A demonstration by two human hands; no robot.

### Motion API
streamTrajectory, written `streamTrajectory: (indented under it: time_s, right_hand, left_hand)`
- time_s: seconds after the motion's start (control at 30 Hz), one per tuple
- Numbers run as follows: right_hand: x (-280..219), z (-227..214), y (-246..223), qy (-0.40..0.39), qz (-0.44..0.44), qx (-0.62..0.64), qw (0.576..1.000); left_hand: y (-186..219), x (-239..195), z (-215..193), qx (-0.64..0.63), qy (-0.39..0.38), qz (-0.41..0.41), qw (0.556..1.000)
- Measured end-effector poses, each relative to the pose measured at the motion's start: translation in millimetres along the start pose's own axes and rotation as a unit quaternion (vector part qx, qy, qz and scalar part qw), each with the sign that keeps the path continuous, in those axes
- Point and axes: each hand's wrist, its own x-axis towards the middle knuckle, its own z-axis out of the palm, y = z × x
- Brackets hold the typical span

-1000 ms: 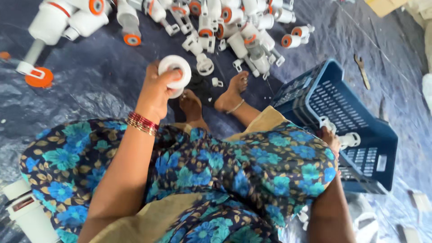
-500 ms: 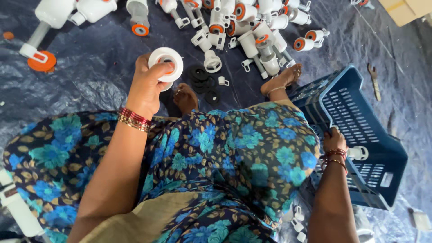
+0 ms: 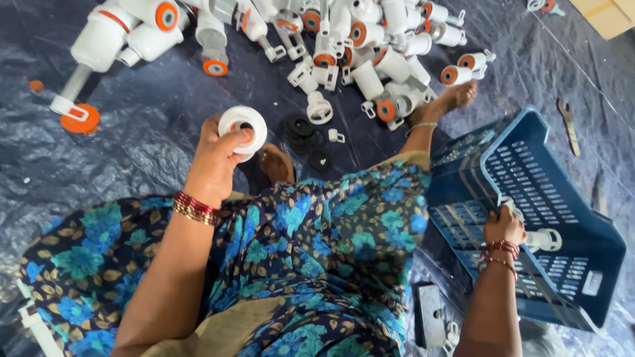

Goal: The person sits on a tarp and assembles white plastic components by hand. They pick up a cylindrical body, insert a black rubber ring, and attach a white cap, repeating the process with multiple units.

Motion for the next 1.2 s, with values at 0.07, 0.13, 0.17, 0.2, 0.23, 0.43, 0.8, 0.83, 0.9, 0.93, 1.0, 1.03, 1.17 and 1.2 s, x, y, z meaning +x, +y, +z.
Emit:
streamTrajectory:
  time_s: [0.07, 0.13, 0.17, 0.2, 0.23, 0.43, 0.8, 0.83, 0.9, 0.93, 1.0, 1.03, 1.17, 1.2]
  right_hand:
    - [-4, -3, -1, 0.005, 0.01, -0.011, 1.0]
    - [-2, -4, -7, 0.027, 0.002, -0.011, 1.0]
    - [-6, -2, -9, 0.036, 0.009, -0.009, 0.999]
    - [-10, 0, -13, 0.045, 0.016, -0.007, 0.999]
    - [-13, 0, -14, 0.054, 0.024, -0.008, 0.998]
    - [-31, 26, -131, 0.251, 0.033, -0.045, 0.966]
    - [-191, 27, -430, -0.23, -0.527, 0.141, 0.806]
    - [-185, 25, -434, -0.26, -0.541, 0.107, 0.793]
    - [-182, 28, -433, -0.308, -0.551, 0.069, 0.772]
    - [-181, 32, -432, -0.315, -0.553, 0.075, 0.768]
    - [-176, 41, -431, -0.328, -0.545, 0.09, 0.766]
    - [-177, 46, -433, -0.352, -0.533, 0.176, 0.749]
    - [-191, 60, -422, -0.349, -0.513, 0.46, 0.635]
    - [-191, 62, -420, -0.351, -0.492, 0.485, 0.632]
  left_hand:
    - [0, -1, -1, 0.001, -0.01, -0.004, 1.0]
    - [2, 1, -2, 0.005, -0.013, -0.004, 1.0]
    - [4, 1, -2, 0.011, -0.014, -0.007, 1.0]
    - [7, 1, -3, 0.017, -0.014, -0.01, 1.0]
    - [9, 1, -1, 0.019, -0.015, -0.016, 1.0]
    - [28, -13, 7, 0.05, -0.037, 0.008, 0.998]
    - [-5, -25, -42, 0.072, -0.064, 0.014, 0.995]
    - [-12, -19, -47, 0.089, -0.064, 0.021, 0.994]
    - [-33, -18, -54, 0.122, -0.065, 0.022, 0.99]
    - [-44, -20, -59, 0.17, -0.066, 0.043, 0.982]
    - [-62, -22, -66, 0.268, -0.082, 0.08, 0.957]
    - [-68, -24, -69, 0.288, -0.088, 0.093, 0.949]
    - [-91, -39, -71, 0.347, -0.105, 0.123, 0.924]
    - [-93, -38, -70, 0.36, -0.108, 0.131, 0.918]
